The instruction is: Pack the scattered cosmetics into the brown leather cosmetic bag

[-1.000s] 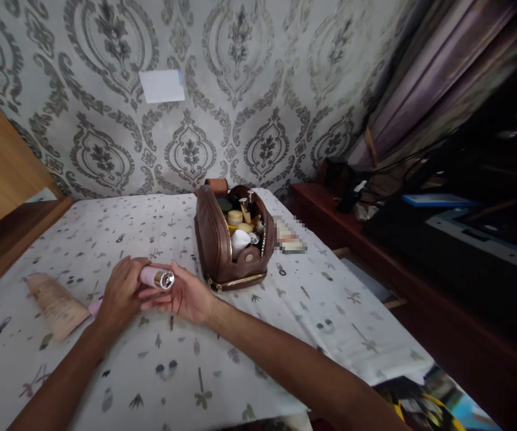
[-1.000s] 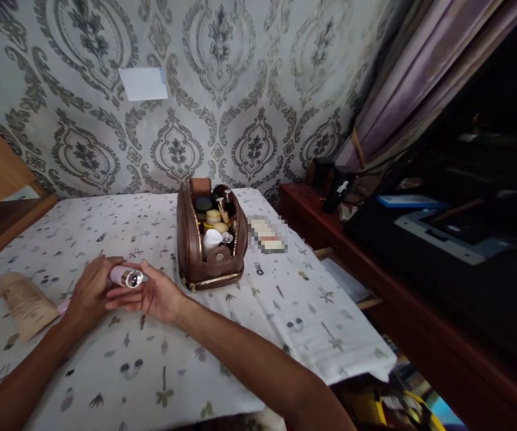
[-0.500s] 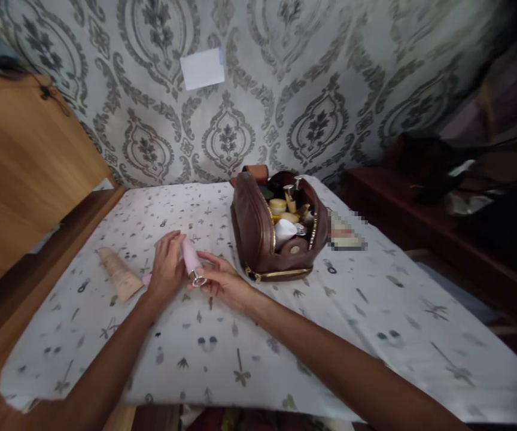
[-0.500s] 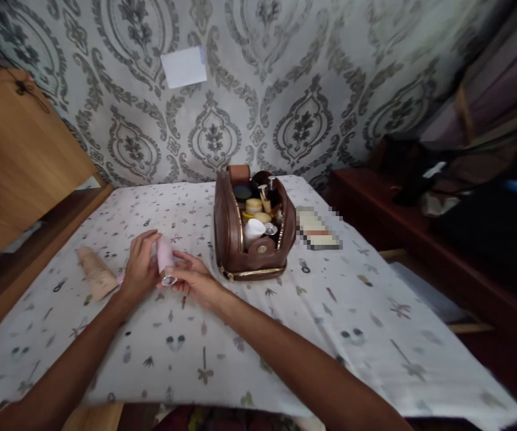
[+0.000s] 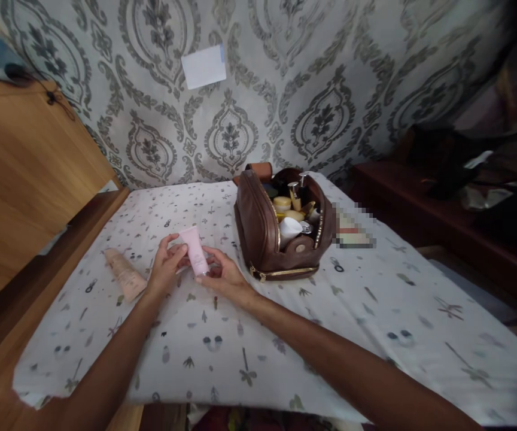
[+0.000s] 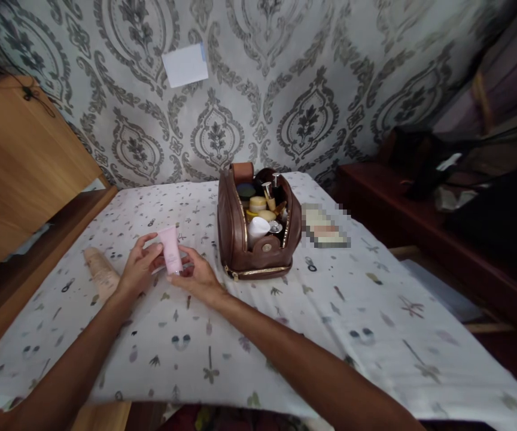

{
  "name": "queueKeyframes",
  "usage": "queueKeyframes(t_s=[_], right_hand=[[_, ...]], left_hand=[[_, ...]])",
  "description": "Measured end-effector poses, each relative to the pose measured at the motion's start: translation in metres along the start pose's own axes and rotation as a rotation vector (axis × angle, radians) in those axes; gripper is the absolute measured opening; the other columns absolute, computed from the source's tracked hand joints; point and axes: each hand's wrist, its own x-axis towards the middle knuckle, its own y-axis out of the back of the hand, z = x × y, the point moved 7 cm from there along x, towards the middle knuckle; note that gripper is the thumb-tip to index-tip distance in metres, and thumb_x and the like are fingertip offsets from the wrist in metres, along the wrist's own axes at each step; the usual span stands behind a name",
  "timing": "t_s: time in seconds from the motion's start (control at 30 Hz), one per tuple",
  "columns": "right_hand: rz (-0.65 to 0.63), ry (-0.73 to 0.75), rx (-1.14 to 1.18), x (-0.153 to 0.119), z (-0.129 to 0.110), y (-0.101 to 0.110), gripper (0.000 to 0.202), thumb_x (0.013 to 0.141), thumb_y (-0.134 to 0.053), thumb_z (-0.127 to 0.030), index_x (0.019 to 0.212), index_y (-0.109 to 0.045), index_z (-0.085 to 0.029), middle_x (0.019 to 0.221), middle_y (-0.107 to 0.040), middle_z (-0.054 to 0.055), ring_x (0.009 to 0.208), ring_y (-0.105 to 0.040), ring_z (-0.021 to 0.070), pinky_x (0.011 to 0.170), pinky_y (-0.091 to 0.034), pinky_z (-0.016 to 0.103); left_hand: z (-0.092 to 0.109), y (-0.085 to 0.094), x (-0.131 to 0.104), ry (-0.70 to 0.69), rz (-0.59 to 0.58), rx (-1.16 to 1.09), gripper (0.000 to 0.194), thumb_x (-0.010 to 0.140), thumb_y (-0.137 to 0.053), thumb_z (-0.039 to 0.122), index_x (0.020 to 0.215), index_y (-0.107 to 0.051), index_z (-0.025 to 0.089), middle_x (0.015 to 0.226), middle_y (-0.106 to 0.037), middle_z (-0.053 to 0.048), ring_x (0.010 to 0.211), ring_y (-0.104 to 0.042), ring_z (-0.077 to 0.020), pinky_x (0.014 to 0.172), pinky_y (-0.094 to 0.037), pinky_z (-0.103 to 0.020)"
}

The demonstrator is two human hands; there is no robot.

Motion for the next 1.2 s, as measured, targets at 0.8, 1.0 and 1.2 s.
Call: queueKeyframes(t_s=[0.8,1.0,1.2], right_hand=[[-0.105,-0.028,0.336,-0.035,-0.018,0.012,0.083,0.064,-0.084,-0.052,0.133,-0.051,-0.020,0.082,-0.060,-0.002,0.053,-0.060,0.0093,0.040,-0.041,0.017],[-0.071,0.032,0.361,-0.039,-0.033,0.016,0.087,0.060,-0.086,-0.054,0.134,-0.051,-0.022,0.087,-0.057,-0.002,0.051,-0.059,0.0077,0.038,-0.039,0.016],[-0.074,0.072,0.376,-0.047,-0.055,0.015,0.086,0.061,-0.085,-0.056,0.133,-0.052,-0.021,0.087,-0.060,-0.001,0.052,-0.058,0.0078,0.040,-0.040,0.017]], left_hand=[[0.018,-0.053,-0.008,0.146,0.059,-0.190,0.069,0.036,-0.098,0.026,0.100,-0.071,0.022,0.071,-0.069,0.004,0.053,-0.061,-0.0100,0.049,-0.056,-0.018],[0.021,-0.067,-0.006,0.100,0.030,-0.210,0.062,0.048,-0.094,0.036,0.103,-0.069,0.022,0.078,-0.072,0.001,0.061,-0.065,-0.0150,0.051,-0.056,-0.022],[0.026,-0.088,-0.002,0.091,0.089,-0.126,0.035,0.075,-0.069,0.044,0.101,-0.068,0.021,0.087,-0.072,-0.001,0.077,-0.069,-0.0176,0.062,-0.056,-0.024]])
